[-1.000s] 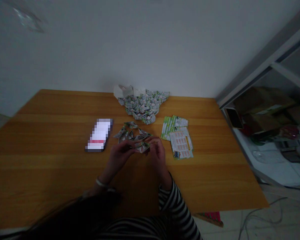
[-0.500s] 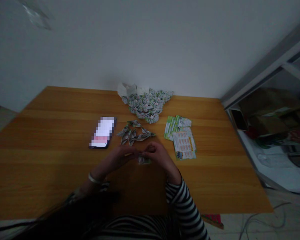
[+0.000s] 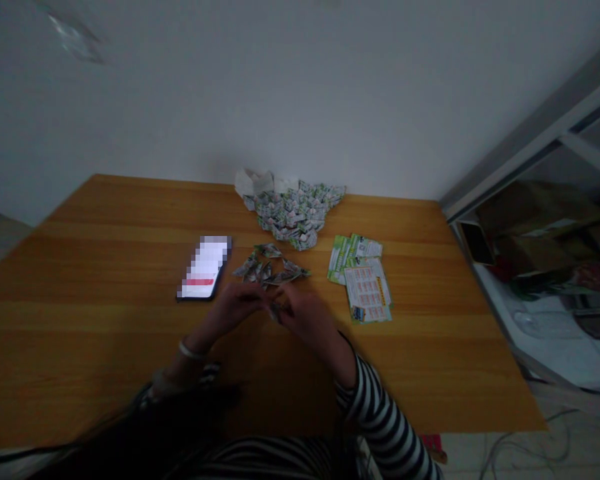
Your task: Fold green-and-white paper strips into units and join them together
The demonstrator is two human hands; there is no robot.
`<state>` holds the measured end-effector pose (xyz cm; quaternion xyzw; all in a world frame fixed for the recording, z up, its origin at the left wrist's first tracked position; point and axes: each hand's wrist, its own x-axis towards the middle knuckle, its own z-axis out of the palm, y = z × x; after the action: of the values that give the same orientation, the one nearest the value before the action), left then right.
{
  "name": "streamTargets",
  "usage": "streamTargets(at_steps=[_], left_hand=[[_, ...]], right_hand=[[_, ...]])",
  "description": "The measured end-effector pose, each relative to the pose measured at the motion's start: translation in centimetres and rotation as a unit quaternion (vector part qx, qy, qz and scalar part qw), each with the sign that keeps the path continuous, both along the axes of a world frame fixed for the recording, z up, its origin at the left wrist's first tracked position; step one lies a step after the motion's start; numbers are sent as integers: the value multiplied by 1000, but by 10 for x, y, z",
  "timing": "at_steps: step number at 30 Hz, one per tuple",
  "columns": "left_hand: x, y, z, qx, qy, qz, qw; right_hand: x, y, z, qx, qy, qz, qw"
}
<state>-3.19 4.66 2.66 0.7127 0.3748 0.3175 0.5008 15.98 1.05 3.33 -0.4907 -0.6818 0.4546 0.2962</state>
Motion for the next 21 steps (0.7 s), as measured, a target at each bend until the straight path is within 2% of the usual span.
streamTargets(at_steps=[3, 7, 9, 11, 13, 16, 18, 21], left_hand=[[3, 0, -7, -13, -30, 68, 997], [5, -1, -5, -11, -43, 128, 991], [8, -3, -1, -9, -50, 148, 988], [13, -6, 3, -16, -61, 171, 983], [21, -11, 5, -27, -78, 208, 975], [33, -18, 3, -47, -111, 282, 952], [38, -22, -2, -67, -141, 313, 937], [39, -23, -6, -92, -167, 329, 925]], right_hand=[[-3, -5, 4, 33, 21, -59, 998], [3, -8, 1, -2, 111, -84, 990], [3, -11, -1, -4, 105, -95, 990], [-1, -14, -2, 7, 86, -147, 985], [-9, -16, -4, 8, 102, -221, 970], [-21, -15, -8, -29, 201, -304, 931], [-24, -13, -11, -55, 248, -329, 909], [-21, -10, -15, -64, 253, -313, 913]])
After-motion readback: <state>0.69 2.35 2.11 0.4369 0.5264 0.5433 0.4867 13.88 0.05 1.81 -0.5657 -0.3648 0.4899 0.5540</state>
